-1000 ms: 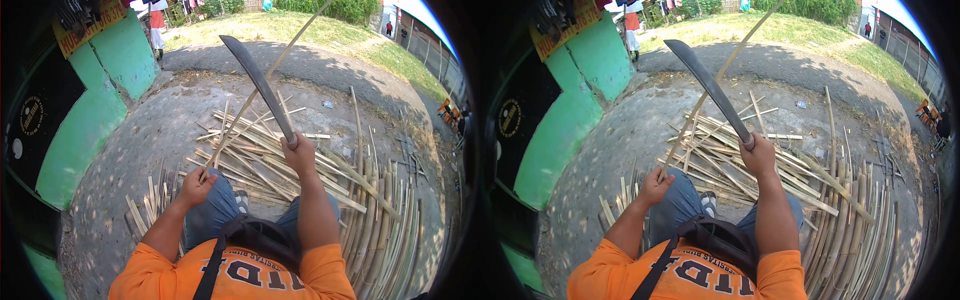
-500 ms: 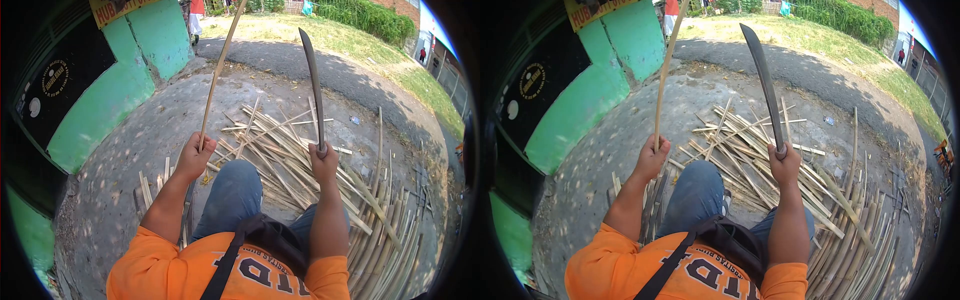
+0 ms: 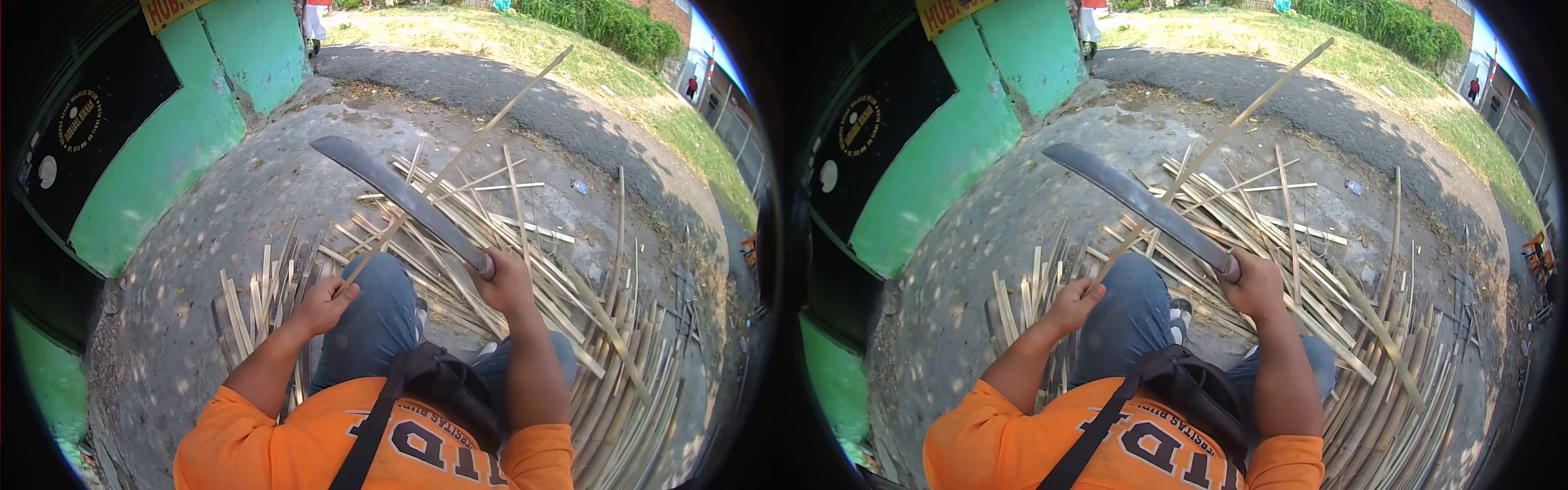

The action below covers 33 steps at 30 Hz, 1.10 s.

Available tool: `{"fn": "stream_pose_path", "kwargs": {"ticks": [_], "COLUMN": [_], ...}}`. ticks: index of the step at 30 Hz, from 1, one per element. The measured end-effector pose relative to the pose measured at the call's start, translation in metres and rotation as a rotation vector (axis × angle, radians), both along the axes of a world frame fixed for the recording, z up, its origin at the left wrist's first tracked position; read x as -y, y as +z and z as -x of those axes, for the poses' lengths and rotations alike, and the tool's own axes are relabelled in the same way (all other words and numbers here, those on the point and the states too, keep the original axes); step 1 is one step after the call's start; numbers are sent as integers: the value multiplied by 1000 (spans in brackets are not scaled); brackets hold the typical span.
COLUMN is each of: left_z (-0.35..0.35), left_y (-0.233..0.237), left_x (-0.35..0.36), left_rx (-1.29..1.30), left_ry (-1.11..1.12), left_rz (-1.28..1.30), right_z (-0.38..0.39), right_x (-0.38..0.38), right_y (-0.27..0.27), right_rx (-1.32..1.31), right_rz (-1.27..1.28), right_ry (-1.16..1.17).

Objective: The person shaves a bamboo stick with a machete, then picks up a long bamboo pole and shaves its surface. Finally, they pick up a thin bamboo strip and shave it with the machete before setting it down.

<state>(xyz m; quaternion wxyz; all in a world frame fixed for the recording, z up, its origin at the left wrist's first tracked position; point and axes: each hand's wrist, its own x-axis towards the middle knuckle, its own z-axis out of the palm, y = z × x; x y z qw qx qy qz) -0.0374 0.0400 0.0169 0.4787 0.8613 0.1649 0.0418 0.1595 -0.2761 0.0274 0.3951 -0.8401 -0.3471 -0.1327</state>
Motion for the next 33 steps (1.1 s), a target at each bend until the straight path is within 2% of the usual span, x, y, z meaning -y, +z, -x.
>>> {"fn": "stream_pose_path", "kwargs": {"ticks": [4, 8, 13, 17, 20, 26, 33], "left_z": [6, 3, 4, 2, 5, 7, 6], "left_y": [4, -12, -18, -23, -23, -23, -24], "left_x": [17, 18, 23, 21, 22, 24, 28], "left_rx": [-33, -24, 25, 71, 69, 87, 131], "left_ry": [19, 5, -11, 8, 24, 17, 11], "left_rz": [-64, -174, -265, -280, -277, -303, -336], "right_z": [14, 19, 9, -7, -3, 16, 8], "right_x": [-29, -42, -41, -42, -41, -48, -43], "right_y": [-5, -13, -19, -26, -16, -5, -13], "right_rx": [136, 121, 32, 20, -37, -1, -105], "right_rz": [162, 355, 344, 319, 307, 438, 450], "right_ry": [113, 161, 77, -99, -87, 162, 67]}}
